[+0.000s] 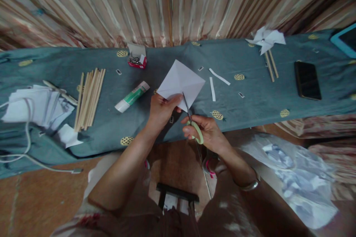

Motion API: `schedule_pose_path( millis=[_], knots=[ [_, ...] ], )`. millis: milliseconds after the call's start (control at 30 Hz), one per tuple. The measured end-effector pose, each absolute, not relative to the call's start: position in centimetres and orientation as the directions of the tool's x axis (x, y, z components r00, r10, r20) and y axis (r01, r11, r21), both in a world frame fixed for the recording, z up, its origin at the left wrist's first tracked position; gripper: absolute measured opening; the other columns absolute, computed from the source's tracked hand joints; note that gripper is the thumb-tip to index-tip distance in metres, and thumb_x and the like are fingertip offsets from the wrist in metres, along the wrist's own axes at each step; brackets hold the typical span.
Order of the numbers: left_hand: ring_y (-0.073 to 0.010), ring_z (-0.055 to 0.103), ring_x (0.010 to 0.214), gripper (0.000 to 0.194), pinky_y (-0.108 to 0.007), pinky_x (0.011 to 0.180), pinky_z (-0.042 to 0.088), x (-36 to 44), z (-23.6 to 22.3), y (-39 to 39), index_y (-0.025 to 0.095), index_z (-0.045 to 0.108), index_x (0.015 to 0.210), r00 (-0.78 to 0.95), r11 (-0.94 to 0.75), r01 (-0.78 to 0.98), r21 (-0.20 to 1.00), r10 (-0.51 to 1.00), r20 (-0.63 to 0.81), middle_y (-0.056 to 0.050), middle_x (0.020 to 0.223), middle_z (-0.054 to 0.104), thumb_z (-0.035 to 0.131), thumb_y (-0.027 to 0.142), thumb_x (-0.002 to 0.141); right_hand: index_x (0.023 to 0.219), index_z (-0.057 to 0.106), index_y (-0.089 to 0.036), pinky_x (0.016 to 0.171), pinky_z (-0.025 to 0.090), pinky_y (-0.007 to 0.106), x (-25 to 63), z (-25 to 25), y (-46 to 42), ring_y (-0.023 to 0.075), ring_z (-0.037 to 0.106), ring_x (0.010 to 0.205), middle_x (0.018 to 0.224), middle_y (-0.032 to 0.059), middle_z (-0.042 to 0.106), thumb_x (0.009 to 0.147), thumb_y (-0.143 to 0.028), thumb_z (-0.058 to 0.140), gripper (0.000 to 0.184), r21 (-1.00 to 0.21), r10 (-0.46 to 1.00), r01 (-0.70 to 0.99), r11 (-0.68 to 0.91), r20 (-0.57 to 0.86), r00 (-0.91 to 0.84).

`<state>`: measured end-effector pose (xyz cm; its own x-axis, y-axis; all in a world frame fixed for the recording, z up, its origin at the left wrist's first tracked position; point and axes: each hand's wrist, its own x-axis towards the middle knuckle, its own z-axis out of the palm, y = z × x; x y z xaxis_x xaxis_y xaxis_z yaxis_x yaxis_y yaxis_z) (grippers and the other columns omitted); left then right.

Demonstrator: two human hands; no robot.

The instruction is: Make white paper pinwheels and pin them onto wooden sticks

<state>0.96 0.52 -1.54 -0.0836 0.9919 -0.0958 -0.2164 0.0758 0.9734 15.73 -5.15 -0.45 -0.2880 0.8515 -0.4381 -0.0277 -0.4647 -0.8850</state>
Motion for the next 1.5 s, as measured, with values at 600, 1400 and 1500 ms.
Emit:
schedule_pose_path(
  millis=[600, 1400, 1500],
  knots=[
    [-0.0096, 0.055, 0.045, 0.020, -0.019, 0.039, 0.047, 0.95, -2.02, 0.51, 0.016, 0.068, 0.073, -0.081, 0.061, -0.196, 0.979, 0.994, -0.078, 0.001, 0.061, 0.067, 0.078, 0.032, 0.066, 0.075, 0.067, -0.019, 0.043, 0.042, 0.019, 15.63, -0.61, -5.20, 0.0061, 0.050, 0.044, 0.052, -0.0059, 0.060, 0.057, -0.050, 0.087, 0.041, -0.886, 0.864, -0.083, -0.455, -0.418, -0.279],
    [-0.0109, 0.056, 0.047, 0.025, -0.021, 0.041, 0.047, 1.20, -1.51, 0.28, 0.016, 0.069, 0.073, -0.109, 0.125, -0.241, 0.962, 0.982, -0.155, 0.000, 0.064, 0.068, 0.080, 0.034, 0.061, 0.072, 0.067, -0.019, 0.041, 0.040, 0.019, 15.37, -0.64, -5.33, 0.0060, 0.049, 0.043, 0.050, -0.0062, 0.058, 0.057, -0.052, 0.087, 0.041, -0.895, 0.876, -0.065, -0.441, -0.413, -0.251],
    [-0.0105, 0.054, 0.046, 0.026, -0.021, 0.042, 0.046, 1.30, -1.69, 0.37, 0.016, 0.067, 0.070, -0.154, 0.128, -0.262, 0.957, 0.973, -0.172, 0.001, 0.060, 0.065, 0.080, 0.036, 0.062, 0.073, 0.066, -0.019, 0.042, 0.041, 0.018, 15.28, -0.72, -5.41, 0.0059, 0.050, 0.042, 0.050, -0.0066, 0.058, 0.056, -0.054, 0.087, 0.043, -0.890, 0.869, -0.059, -0.452, -0.424, -0.256]
  ],
)
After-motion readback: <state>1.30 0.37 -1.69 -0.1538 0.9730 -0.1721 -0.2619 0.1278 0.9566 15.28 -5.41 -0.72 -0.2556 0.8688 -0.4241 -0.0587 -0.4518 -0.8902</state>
